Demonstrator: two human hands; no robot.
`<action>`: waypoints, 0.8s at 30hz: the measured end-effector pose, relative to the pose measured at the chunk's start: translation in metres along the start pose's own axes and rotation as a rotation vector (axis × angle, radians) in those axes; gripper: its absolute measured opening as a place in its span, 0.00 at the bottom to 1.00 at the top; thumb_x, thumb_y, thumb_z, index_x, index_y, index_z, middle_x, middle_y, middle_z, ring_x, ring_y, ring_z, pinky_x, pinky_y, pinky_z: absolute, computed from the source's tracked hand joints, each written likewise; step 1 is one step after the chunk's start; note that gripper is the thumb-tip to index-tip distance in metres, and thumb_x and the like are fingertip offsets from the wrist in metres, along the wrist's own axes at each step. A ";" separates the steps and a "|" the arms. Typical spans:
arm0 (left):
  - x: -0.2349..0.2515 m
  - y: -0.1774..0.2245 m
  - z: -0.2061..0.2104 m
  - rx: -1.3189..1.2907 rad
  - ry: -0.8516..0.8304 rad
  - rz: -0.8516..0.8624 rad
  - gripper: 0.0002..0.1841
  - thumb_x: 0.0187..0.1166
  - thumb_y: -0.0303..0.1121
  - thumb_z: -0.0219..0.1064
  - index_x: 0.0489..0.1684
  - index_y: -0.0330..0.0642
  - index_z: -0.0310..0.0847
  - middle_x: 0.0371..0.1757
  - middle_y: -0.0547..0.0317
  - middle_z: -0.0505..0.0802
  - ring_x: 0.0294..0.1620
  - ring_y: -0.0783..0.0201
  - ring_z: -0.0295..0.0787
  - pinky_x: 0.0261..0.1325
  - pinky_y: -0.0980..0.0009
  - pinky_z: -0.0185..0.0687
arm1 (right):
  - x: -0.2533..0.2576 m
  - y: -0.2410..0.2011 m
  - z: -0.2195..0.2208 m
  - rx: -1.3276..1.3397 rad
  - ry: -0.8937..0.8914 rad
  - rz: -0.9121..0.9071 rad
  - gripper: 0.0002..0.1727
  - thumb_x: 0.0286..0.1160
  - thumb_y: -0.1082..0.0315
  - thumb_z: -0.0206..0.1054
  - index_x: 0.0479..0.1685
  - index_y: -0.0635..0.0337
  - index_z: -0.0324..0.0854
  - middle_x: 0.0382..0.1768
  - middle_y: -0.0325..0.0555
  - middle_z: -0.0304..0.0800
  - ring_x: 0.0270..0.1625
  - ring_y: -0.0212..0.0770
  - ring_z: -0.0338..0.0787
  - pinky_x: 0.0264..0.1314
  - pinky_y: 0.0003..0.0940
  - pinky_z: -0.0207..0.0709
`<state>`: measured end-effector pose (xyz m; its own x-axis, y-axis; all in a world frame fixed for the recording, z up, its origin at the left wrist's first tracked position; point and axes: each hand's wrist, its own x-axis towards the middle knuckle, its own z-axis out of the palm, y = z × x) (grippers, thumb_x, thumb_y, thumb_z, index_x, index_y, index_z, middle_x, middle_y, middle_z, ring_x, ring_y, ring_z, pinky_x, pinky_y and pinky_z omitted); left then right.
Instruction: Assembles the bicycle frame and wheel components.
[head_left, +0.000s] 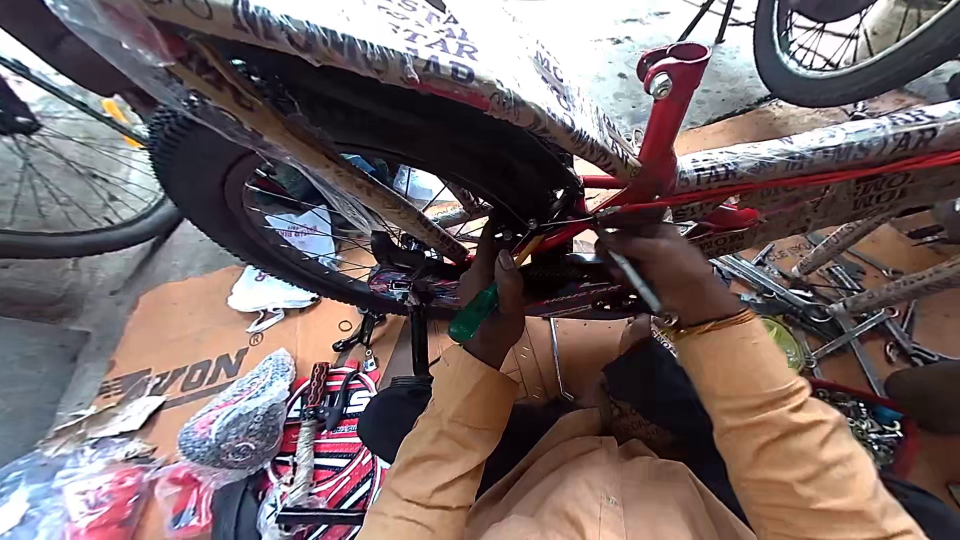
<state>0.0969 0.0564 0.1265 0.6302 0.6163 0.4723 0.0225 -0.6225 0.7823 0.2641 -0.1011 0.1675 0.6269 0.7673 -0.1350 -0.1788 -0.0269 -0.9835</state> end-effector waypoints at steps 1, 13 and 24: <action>0.000 0.000 0.000 -0.010 0.008 0.003 0.35 0.92 0.54 0.36 0.85 0.36 0.66 0.61 0.51 0.93 0.56 0.73 0.90 0.61 0.68 0.85 | 0.002 -0.008 -0.012 -0.018 -0.044 0.029 0.13 0.82 0.72 0.61 0.61 0.61 0.83 0.33 0.41 0.90 0.22 0.27 0.78 0.23 0.21 0.74; 0.002 -0.001 0.000 -0.025 -0.011 0.010 0.33 0.92 0.52 0.37 0.85 0.37 0.66 0.59 0.51 0.93 0.49 0.73 0.91 0.54 0.69 0.86 | -0.004 0.016 0.040 -0.007 0.202 0.032 0.24 0.81 0.75 0.66 0.75 0.61 0.67 0.39 0.49 0.90 0.26 0.38 0.88 0.24 0.29 0.83; 0.003 0.000 0.003 -0.019 0.007 0.018 0.35 0.91 0.54 0.36 0.83 0.36 0.68 0.49 0.52 0.94 0.42 0.71 0.90 0.48 0.66 0.87 | -0.001 0.019 0.054 0.028 0.159 -0.032 0.26 0.78 0.76 0.69 0.74 0.62 0.67 0.45 0.53 0.92 0.36 0.45 0.95 0.33 0.35 0.92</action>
<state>0.1008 0.0572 0.1266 0.6251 0.6085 0.4888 -0.0032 -0.6243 0.7812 0.2190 -0.0678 0.1559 0.7443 0.6564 -0.1232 -0.1763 0.0152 -0.9842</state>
